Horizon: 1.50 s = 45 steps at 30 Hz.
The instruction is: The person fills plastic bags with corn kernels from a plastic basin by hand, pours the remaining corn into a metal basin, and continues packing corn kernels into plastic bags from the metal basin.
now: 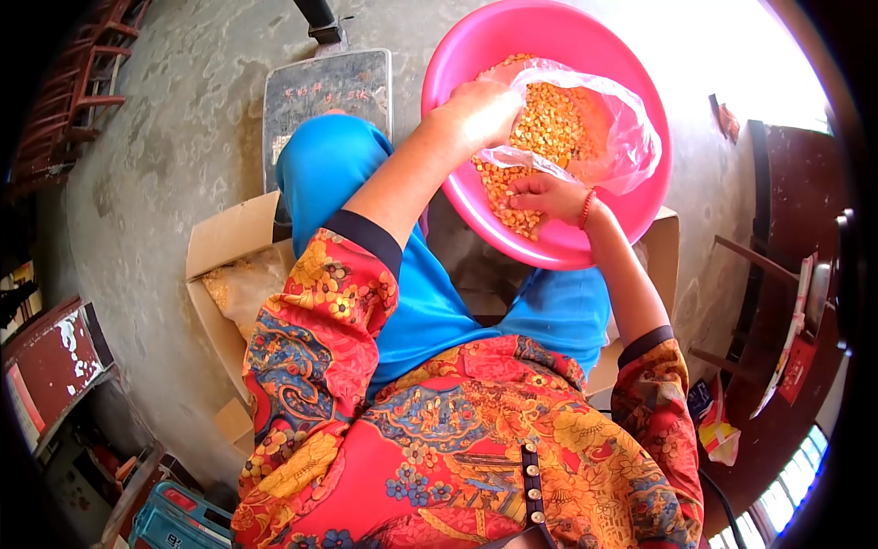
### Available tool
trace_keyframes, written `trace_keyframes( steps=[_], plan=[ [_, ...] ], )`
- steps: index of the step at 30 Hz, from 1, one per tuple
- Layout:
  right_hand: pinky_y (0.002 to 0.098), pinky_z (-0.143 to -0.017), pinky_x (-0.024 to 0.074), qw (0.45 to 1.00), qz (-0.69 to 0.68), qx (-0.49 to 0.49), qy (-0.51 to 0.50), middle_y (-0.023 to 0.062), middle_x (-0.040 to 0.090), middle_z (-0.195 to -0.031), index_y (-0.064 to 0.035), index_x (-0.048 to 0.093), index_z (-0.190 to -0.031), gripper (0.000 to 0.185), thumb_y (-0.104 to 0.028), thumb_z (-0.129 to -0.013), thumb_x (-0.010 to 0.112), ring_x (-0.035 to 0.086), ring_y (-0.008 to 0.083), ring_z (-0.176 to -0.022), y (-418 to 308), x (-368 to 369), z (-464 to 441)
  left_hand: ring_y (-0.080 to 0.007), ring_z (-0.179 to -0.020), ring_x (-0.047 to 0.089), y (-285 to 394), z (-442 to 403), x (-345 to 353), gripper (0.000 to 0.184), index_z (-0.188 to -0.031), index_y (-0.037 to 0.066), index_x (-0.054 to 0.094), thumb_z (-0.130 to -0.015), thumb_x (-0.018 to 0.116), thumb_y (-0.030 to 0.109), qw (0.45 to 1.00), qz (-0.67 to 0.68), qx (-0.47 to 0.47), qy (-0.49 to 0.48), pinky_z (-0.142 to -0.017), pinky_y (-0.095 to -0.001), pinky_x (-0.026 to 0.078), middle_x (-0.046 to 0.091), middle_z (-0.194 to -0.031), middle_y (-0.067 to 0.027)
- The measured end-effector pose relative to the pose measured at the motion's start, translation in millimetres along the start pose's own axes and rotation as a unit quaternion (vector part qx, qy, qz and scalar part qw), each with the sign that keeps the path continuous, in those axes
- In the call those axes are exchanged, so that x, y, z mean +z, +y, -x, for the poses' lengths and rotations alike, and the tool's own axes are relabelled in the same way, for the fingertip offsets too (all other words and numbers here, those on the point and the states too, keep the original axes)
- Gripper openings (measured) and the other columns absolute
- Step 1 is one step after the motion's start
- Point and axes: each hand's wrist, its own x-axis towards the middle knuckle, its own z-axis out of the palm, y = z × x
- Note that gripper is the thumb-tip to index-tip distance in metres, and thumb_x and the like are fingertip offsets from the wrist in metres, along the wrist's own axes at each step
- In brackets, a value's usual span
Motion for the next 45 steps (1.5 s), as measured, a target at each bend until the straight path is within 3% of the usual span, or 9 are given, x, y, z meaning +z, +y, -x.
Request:
trace_keyframes(
  steps=[9, 12, 15, 17, 21, 27, 37, 40, 45],
  plan=[
    [0.0219, -0.06, 0.052, 0.99, -0.107, -0.087, 0.025, 0.001, 0.062, -0.09, -0.0055, 0.058, -0.105, 0.023, -0.022, -0.089, 0.055, 0.058, 0.006, -0.076, -39, -32, 37, -0.0302, -0.076, 0.063, 1, 0, 0, 0.022, -0.081, 0.012, 0.069, -0.068, 0.054, 0.004, 1.0, -0.008, 0.005, -0.009, -0.068, -0.0416, 0.049, 0.065, -0.079, -0.0145],
    [0.0224, -0.063, 0.0517, 0.954, -0.186, -0.133, 0.195, 0.0012, 0.061, -0.089, -0.0064, 0.058, -0.108, 0.024, -0.022, -0.089, 0.055, 0.059, 0.0067, -0.074, -38, -40, 33, -0.0301, -0.077, 0.063, 0, -2, 3, 0.022, -0.082, 0.011, 0.069, -0.068, 0.053, 0.003, 1.0, -0.011, 0.01, -0.002, -0.068, -0.0416, 0.049, 0.065, -0.079, -0.0146],
    [0.0225, -0.063, 0.0518, 0.881, 0.124, -0.282, 0.358, 0.0021, 0.061, -0.086, -0.0065, 0.059, -0.106, 0.022, -0.02, -0.089, 0.054, 0.059, 0.0074, -0.075, -33, -44, 35, -0.0303, -0.076, 0.063, 0, -1, 2, 0.022, -0.081, 0.011, 0.068, -0.068, 0.053, 0.003, 1.0, -0.018, 0.011, -0.001, -0.068, -0.0419, 0.049, 0.064, -0.078, -0.015],
    [0.0227, -0.065, 0.0513, 0.961, 0.084, -0.081, 0.249, 0.0029, 0.062, -0.086, -0.0057, 0.06, -0.104, 0.021, -0.017, -0.089, 0.051, 0.059, 0.0081, -0.077, -44, -42, 58, -0.0304, -0.075, 0.063, -1, -1, 3, 0.021, -0.08, 0.01, 0.068, -0.067, 0.053, 0.003, 1.0, -0.006, 0.014, 0.008, -0.067, -0.0421, 0.049, 0.064, -0.077, -0.0152],
    [0.0368, -0.071, 0.0496, 0.931, 0.339, -0.058, 0.121, 0.0158, 0.063, -0.09, -0.0037, 0.061, -0.094, 0.02, -0.018, -0.083, 0.052, 0.063, 0.0278, -0.077, -20, -22, 64, -0.0308, -0.074, 0.063, 3, 0, 1, 0.017, -0.075, 0.008, 0.067, -0.066, 0.054, 0.002, 1.0, 0.002, 0.021, 0.019, -0.066, -0.0425, 0.049, 0.064, -0.074, -0.0154],
    [0.0448, -0.078, 0.0447, 0.848, 0.43, -0.014, 0.311, 0.0225, 0.06, -0.096, -0.0055, 0.055, -0.109, 0.032, -0.018, -0.079, 0.052, 0.058, 0.0387, -0.089, 47, -3, 23, -0.0321, -0.072, 0.062, 0, -3, 7, 0.016, -0.073, 0.006, 0.067, -0.064, 0.054, 0.001, 0.999, 0.019, 0.032, 0.017, -0.065, -0.0426, 0.048, 0.063, -0.073, -0.0165],
    [0.0393, -0.081, 0.0449, 0.919, 0.282, -0.183, 0.206, 0.0194, 0.061, -0.092, -0.0042, 0.06, -0.1, 0.029, -0.022, -0.077, 0.06, 0.058, 0.0324, -0.088, 7, 30, -40, -0.0327, -0.075, 0.062, 2, 1, 8, 0.021, -0.078, 0.008, 0.068, -0.065, 0.053, 0.001, 0.999, 0.029, 0.015, 0.028, -0.068, -0.0425, 0.048, 0.063, -0.075, -0.0176],
    [0.0301, -0.067, 0.0501, 0.995, 0.063, -0.018, 0.077, 0.0085, 0.062, -0.087, -0.0037, 0.061, -0.099, 0.024, -0.016, -0.078, 0.061, 0.058, 0.014, -0.082, -9, 18, -24, -0.0323, -0.075, 0.062, 0, 1, 9, 0.021, -0.078, 0.008, 0.068, -0.065, 0.053, 0.001, 0.999, 0.026, 0.019, 0.021, -0.067, -0.0424, 0.048, 0.063, -0.076, -0.0172],
    [0.0227, -0.058, 0.0525, 0.992, -0.122, -0.025, -0.007, 0.0017, 0.06, -0.086, -0.0055, 0.06, -0.102, 0.019, -0.014, -0.086, 0.058, 0.057, 0.0071, -0.071, -9, 10, 2, -0.032, -0.073, 0.062, -1, 0, 7, 0.02, -0.078, 0.007, 0.067, -0.065, 0.053, 0.001, 0.999, 0.033, 0.007, 0.002, -0.065, -0.0422, 0.048, 0.063, -0.075, -0.017]
  ],
)
